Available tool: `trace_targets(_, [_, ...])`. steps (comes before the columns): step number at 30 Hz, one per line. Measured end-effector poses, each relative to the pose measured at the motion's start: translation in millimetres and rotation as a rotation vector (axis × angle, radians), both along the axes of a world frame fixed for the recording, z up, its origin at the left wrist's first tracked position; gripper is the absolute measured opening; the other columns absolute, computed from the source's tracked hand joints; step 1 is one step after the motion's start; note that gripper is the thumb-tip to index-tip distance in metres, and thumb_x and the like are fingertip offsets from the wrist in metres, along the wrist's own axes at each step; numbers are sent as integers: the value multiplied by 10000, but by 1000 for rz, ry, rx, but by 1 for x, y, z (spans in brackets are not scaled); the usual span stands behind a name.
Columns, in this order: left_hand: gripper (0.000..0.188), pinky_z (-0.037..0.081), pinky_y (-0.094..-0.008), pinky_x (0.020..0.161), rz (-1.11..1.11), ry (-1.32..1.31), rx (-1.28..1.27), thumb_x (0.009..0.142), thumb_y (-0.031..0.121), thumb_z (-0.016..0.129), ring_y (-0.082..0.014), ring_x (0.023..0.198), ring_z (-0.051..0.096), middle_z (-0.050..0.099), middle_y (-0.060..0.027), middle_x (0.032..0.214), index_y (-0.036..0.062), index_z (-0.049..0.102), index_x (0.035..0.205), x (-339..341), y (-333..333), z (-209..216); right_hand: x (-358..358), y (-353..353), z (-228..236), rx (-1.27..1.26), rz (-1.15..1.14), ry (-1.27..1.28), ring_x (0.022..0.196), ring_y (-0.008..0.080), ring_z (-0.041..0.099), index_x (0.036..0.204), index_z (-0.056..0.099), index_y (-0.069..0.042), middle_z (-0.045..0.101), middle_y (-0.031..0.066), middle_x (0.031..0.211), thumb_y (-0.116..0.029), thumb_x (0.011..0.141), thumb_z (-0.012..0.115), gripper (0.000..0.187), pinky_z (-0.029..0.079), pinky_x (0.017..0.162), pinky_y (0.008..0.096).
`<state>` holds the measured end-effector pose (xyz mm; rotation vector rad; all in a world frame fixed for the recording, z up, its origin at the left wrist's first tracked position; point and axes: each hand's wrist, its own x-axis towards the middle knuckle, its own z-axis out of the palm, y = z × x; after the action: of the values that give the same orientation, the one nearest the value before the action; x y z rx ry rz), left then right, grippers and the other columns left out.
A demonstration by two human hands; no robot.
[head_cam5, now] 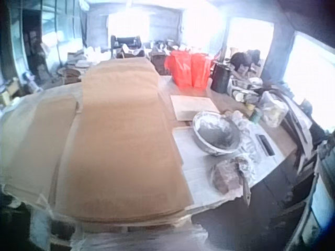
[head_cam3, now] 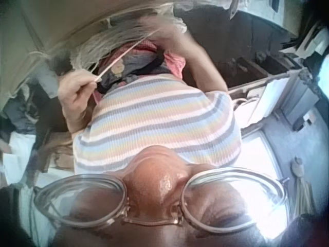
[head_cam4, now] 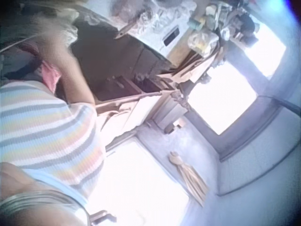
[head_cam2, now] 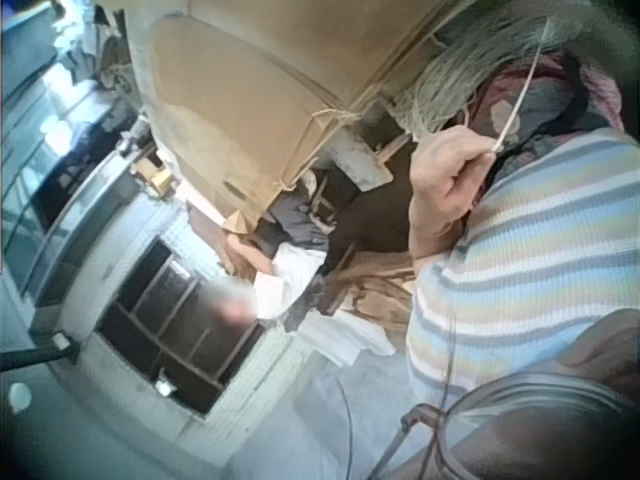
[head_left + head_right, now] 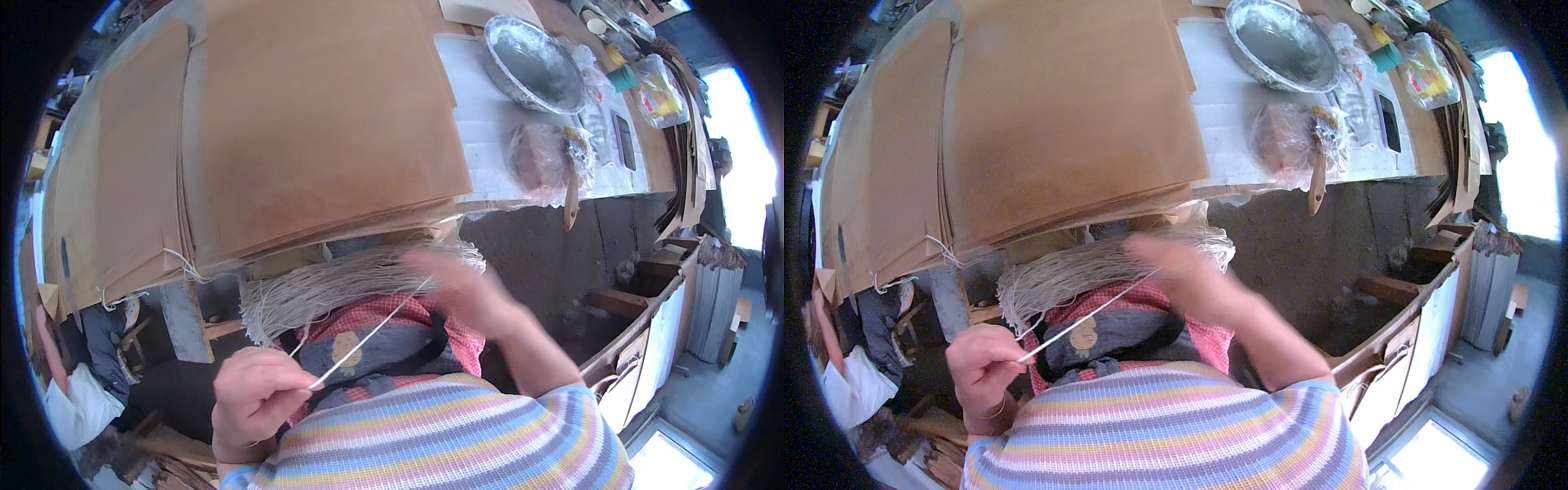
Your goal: The person applies glue to the spine of a stack of paper sheets using a brush, then places a white string along the glued edge and presses it down. This process is repeated multiple times to bind the sheets together.
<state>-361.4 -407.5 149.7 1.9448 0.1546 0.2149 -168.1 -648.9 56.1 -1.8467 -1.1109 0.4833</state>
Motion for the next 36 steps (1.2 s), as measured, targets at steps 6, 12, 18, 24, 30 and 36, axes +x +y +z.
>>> trace_targets(6, [47,421,-300,590,289,52,660,729,39,682,-215,612,555,588,-79,684,23,652,762,-37,43,14,8,-14,10,18,82,323,701,181,581,931,703,-22,589,73,789,48,771,659,180,458,614,292])
trace_targets(12, [75,408,-267,570,324,-31,466,806,-25,642,-144,631,537,585,-73,694,-38,668,875,33,90,-42,91,0,37,4,-211,118,672,101,546,892,709,-16,608,37,725,39,784,659,131,434,631,231])
trace_targets(18, [87,447,-280,636,376,95,408,778,36,692,-179,703,581,604,-80,764,-30,663,827,48,114,-138,117,38,-55,-259,-410,71,677,167,605,820,684,3,640,105,705,-87,726,728,138,482,667,271])
trace_targets(24, [248,417,-400,855,509,0,1062,725,83,714,-263,998,535,562,-55,992,70,609,949,54,89,-133,121,32,-53,-309,-422,21,793,252,566,867,581,-3,570,139,901,-124,680,753,282,474,727,344])
trace_targets(30, [273,392,-422,927,383,-28,1198,721,81,711,-286,1054,523,564,-75,1034,80,595,969,52,85,-130,112,31,-43,-341,-393,-112,868,266,538,858,560,-9,539,130,900,-143,646,761,322,458,766,357])
trace_targets(36, [243,410,-426,910,356,-61,1204,726,47,694,-294,1050,530,565,-87,1022,61,589,945,55,83,-132,118,31,-50,-294,-468,74,717,196,515,786,516,-21,503,74,780,-116,663,750,281,443,681,299])
